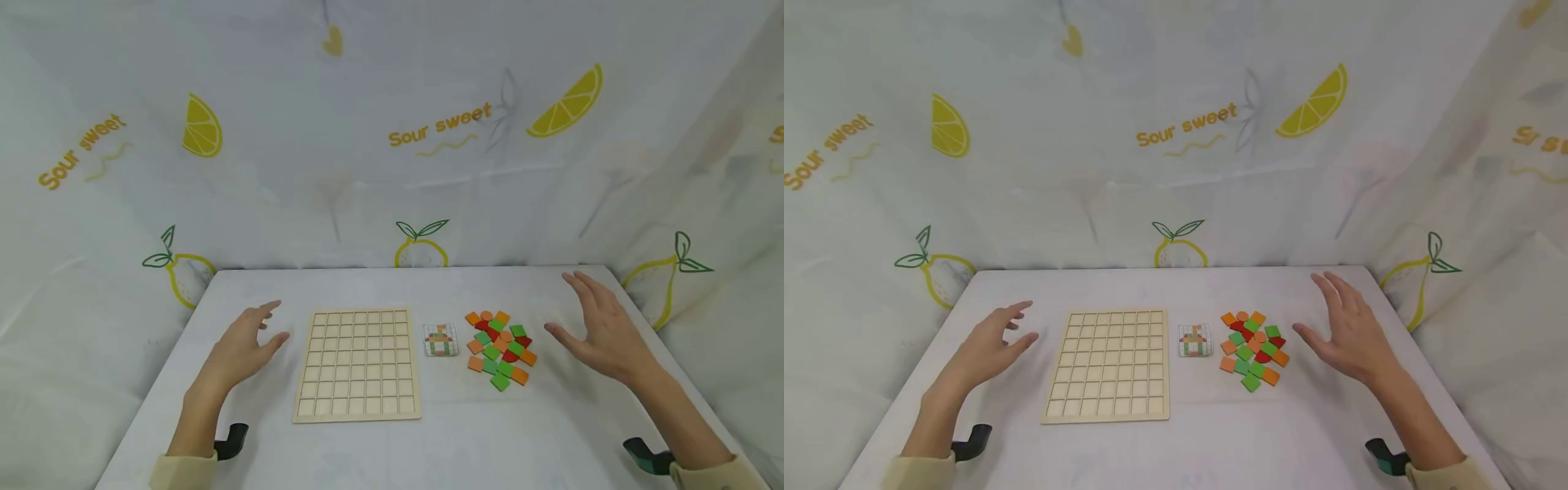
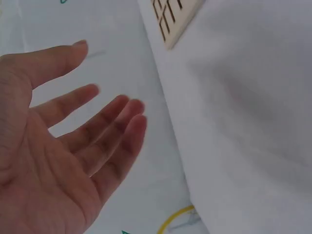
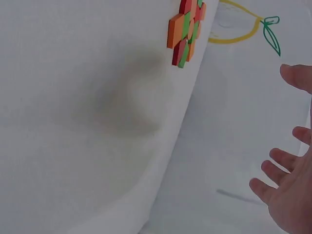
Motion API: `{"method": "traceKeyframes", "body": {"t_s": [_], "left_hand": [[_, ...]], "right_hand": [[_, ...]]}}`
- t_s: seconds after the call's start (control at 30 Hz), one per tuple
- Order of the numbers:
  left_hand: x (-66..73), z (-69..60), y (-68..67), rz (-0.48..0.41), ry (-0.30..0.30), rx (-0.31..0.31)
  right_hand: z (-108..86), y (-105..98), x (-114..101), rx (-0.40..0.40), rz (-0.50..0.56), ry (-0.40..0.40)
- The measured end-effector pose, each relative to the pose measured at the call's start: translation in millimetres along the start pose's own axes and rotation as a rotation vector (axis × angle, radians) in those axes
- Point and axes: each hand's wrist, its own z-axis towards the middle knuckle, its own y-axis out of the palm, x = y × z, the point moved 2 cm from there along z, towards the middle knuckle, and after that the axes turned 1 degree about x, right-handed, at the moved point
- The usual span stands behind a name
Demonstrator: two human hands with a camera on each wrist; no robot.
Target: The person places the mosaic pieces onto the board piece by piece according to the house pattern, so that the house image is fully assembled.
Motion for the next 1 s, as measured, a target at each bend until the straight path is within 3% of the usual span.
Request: {"method": "traceKeyframes", "body": {"t_s": [0.23,0.37,0.77,1.0], "left_hand": [[6.8,-8.0,21.7,-0.220,-0.059,-0.253],[6.2,-13.7,32.3,-0.327,-0.096,-0.328],[-8.4,-19.7,55.6,-0.479,-0.130,-0.331],[-9.6,-21.2,59.4,-0.513,-0.139,-0.316]], "right_hand": [[-7.8,12.8,-9.2,-0.099,0.189,0.078],[-12.8,18.1,-11.1,-0.185,0.289,0.104],[-24.3,43.2,-1.7,-0.438,0.620,0.100],[-30.1,53.7,9.0,-0.514,0.626,0.137]]}}
